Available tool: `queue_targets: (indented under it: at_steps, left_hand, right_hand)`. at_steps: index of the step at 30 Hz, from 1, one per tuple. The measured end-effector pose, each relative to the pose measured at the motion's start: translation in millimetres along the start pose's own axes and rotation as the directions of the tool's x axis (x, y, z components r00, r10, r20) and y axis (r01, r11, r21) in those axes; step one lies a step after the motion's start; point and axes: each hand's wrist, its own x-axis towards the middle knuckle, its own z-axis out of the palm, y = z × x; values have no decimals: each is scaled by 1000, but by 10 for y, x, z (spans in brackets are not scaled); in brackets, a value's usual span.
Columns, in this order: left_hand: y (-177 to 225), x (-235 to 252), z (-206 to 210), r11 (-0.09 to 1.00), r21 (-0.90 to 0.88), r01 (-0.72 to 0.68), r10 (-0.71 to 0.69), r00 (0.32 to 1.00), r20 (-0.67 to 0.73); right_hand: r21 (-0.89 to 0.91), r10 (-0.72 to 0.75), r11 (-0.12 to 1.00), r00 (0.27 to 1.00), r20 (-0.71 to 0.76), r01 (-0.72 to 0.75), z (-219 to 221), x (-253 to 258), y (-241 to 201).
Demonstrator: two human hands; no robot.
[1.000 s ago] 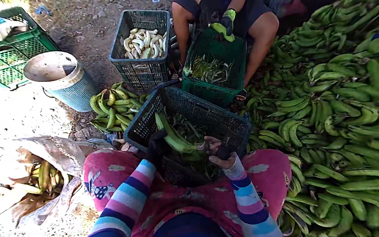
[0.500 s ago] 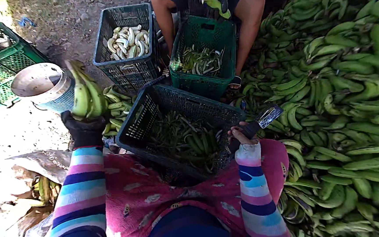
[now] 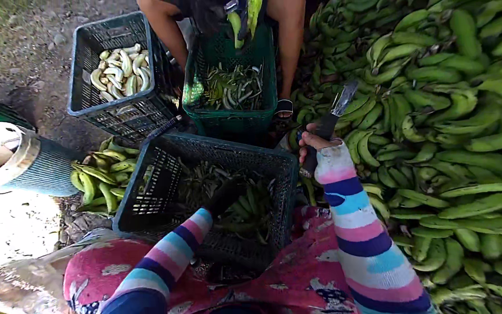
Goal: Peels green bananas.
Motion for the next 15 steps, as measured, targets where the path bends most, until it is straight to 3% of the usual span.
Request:
queue_targets:
  at_steps: [3,5,7,9,11,15]
  left_hand:
    - [-85,716,496,951,310,2,1,1000,-10]
    - [-163,1182,771,852,519,73,-35,996,-82]
    - [-255,1478,966,795,582,170,-95,983,-158]
    - [-244,1536,1075,773,564,292,-201,955,-219]
    - [-255,1492,1127,757,562,333,-222,940,-259]
    - [-342,1218,1003,772,620,140,-28,982,-187]
  right_hand:
    - [-10,23,1000,998,56,-22,-27,19,81]
    - [2,1,1000,996,86,-1,-6,107,70]
    - [-18,12,1000,994,110,-10,1,167,71]
    - [-44,30,999,993,116,-25,20,230,66]
    - [-60,36,998,993,116,-29,52,276,51]
    - [-156,24,988,992,122,-5,120,315,46]
